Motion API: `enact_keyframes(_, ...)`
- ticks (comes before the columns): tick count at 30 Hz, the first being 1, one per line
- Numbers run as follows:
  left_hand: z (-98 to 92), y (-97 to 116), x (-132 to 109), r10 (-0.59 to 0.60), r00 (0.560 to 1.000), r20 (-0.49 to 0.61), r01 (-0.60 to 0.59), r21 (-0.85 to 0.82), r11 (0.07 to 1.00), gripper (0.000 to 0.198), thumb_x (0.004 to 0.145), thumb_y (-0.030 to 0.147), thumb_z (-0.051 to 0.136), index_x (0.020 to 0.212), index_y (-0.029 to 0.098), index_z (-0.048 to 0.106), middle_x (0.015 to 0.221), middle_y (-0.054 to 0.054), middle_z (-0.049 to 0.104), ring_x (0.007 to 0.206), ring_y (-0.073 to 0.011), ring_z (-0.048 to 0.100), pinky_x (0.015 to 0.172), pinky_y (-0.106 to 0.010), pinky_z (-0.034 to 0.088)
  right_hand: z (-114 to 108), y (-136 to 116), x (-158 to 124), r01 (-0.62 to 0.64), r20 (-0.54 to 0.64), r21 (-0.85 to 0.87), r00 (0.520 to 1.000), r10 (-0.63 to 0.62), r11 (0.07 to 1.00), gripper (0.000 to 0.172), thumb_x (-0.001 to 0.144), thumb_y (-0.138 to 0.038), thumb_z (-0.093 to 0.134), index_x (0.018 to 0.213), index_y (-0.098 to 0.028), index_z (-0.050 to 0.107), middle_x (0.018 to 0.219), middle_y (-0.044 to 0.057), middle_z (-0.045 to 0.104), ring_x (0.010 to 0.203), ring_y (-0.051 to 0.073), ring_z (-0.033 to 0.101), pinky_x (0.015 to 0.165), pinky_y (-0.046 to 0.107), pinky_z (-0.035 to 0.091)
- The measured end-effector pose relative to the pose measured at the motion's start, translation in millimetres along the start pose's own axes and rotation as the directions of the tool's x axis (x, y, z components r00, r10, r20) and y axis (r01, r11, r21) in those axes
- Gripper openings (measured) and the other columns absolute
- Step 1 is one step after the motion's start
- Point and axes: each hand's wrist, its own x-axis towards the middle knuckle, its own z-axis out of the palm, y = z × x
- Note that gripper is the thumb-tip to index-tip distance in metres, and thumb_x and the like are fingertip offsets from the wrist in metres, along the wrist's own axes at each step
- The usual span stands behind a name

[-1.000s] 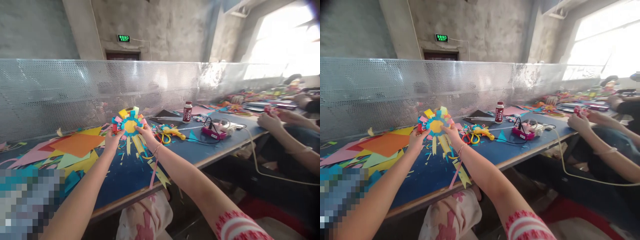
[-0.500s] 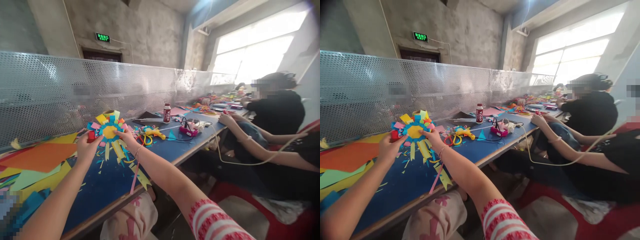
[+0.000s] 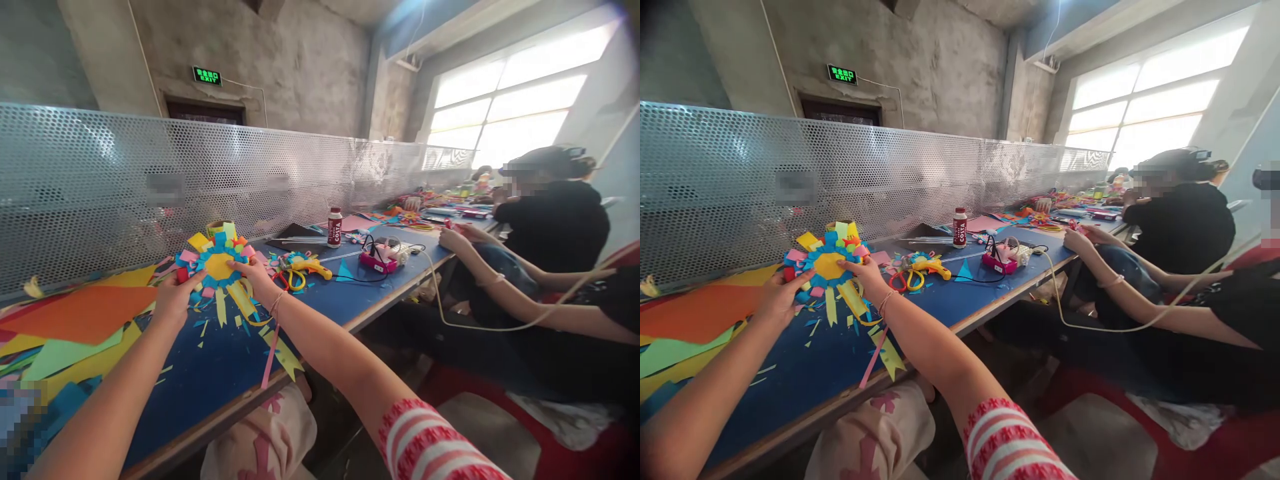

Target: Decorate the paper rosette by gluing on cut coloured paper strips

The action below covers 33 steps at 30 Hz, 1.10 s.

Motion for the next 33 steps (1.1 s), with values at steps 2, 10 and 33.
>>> enact_keyframes(2,1.4,4.4,-2.8,-0.042,0.999,0.034,0.044,-0.07,0.997,0.048,0.04,0.043,0.084,0.07,0.015,0.059,0.057,0.003,0.057,0.049,-0.0129,0.055,0.046,-0.025,0.047,1.0,-3.2,-2.5,-0.008,0.011,0.013,1.0,0.008,1.0,0.041,0.055,-0.034,0.085,0.083,-0.021,0.059,0.075,0.0,0.071,0.086,0.024,0.07,0.073,0.035,0.06)
enact_keyframes(10,4.1,14.7,-8.8,-0.103,0.993,0.064,0.114,-0.202,0.973,0.052,0.033,0.034,0.088,0.074,0.016,0.062,0.065,0.002,0.064,0.049,-0.0122,0.057,0.04,-0.021,0.045,1.4,-5.4,-6.8,-0.035,0.099,0.028,0.995,0.032,0.999,0.032,0.067,-0.035,0.078,0.088,-0.021,0.058,0.08,-0.002,0.071,0.089,0.023,0.069,0.073,0.036,0.059)
enact_keyframes(33,-8.0,-5.8,6.1,0.029,0.998,0.059,-0.029,0.005,1.0,0.039,0.05,0.044,0.082,0.061,0.017,0.055,0.05,0.005,0.049,0.042,-0.0063,0.042,0.044,-0.02,0.034,-0.9,-1.2,-3.1,-0.025,0.011,-0.11,1.0,0.027,0.994,0.038,0.058,-0.028,0.083,0.089,-0.018,0.064,0.087,0.005,0.074,0.089,0.023,0.071,0.079,0.033,0.06)
